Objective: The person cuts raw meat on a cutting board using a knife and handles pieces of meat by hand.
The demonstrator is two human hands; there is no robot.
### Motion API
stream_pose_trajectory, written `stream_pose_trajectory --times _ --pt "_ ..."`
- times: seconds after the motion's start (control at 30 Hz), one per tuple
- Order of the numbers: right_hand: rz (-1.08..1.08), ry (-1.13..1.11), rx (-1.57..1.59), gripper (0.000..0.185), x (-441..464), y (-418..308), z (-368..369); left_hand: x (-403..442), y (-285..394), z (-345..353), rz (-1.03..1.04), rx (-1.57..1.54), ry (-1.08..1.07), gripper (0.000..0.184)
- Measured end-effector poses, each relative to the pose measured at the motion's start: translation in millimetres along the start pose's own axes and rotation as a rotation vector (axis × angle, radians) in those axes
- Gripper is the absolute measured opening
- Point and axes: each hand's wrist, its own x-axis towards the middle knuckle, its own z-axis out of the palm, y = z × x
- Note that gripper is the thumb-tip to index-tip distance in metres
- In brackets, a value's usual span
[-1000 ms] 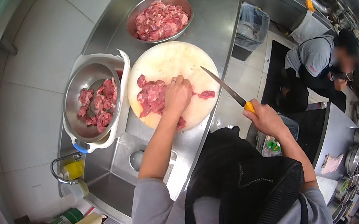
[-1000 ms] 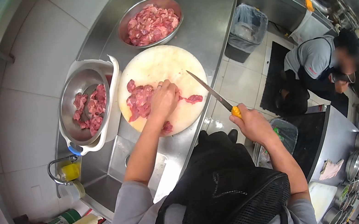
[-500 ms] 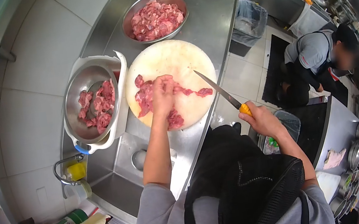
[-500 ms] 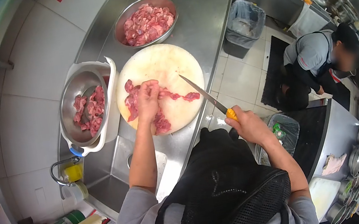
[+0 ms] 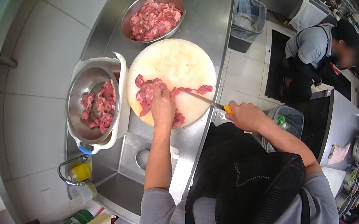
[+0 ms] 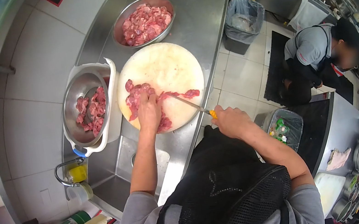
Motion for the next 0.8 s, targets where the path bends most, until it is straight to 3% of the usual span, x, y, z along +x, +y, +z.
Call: stream_pose_trajectory --times 0.03,0.1,0.23,0.5,0.8 --pt "0.051 0.009 -0.042 0.039 0 -3 -4 -1 -1 2 -0.003 0.000 0.002 0.015" --pt "0.061 0.024 -0.062 0.039 -6 -6 -8 -6 -2 8 0.180 -0.037 0.143 0.013" --pt "0.064 0.080 -0.085 0.038 -15 -15 -11 -19 0 16 0.087 -0.074 0.062 0.012" --pt "0.007 0.031 -0.138 0.035 -2 -26 0 -21 1 20 0.165 -0.209 0.206 0.009" --pt "0.035 -0.031 -0.136 0.036 9 -17 11 -18 -4 23 0.131 -0.164 0.120 0.008"
